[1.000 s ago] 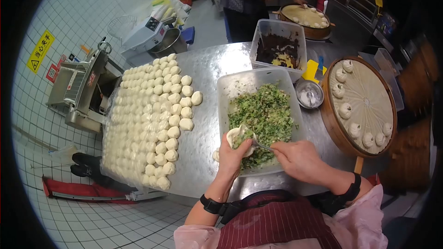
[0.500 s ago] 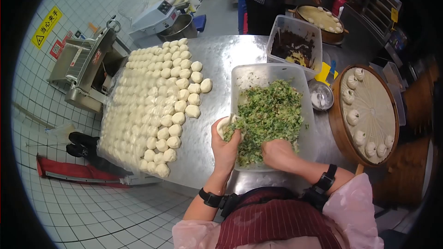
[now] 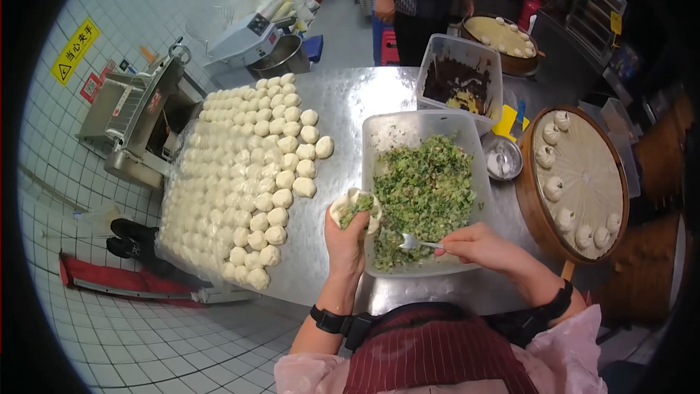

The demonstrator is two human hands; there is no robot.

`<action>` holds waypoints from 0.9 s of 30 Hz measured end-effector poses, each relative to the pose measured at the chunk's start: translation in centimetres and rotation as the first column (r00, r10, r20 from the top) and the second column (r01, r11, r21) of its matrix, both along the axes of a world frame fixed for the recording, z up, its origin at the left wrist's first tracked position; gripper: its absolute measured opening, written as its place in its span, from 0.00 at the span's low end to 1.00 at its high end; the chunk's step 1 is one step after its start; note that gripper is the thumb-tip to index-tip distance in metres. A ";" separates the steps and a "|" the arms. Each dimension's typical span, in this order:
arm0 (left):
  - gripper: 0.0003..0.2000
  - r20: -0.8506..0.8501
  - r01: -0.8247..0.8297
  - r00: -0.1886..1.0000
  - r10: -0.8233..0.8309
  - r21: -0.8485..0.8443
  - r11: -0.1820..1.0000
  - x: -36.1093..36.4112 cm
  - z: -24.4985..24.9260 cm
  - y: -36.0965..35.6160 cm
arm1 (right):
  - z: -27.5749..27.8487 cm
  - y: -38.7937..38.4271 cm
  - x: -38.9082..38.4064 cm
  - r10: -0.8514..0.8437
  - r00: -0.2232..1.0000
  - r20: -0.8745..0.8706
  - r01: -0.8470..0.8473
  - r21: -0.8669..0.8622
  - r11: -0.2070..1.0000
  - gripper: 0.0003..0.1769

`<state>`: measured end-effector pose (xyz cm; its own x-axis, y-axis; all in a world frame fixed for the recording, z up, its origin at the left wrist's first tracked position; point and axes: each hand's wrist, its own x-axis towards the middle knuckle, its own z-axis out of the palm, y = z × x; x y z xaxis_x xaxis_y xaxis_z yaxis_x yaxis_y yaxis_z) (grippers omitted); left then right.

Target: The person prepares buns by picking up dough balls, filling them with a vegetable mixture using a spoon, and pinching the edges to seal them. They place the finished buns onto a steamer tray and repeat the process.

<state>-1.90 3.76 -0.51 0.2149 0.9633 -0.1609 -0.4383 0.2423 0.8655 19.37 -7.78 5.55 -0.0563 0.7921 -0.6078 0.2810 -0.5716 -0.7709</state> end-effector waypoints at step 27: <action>0.22 0.344 0.459 0.867 -0.361 -0.267 0.847 4.3 -0.1 -1.5 | -5.9 1.2 2.3 -0.016 0.328 0.944 -0.657 0.241 0.714 0.06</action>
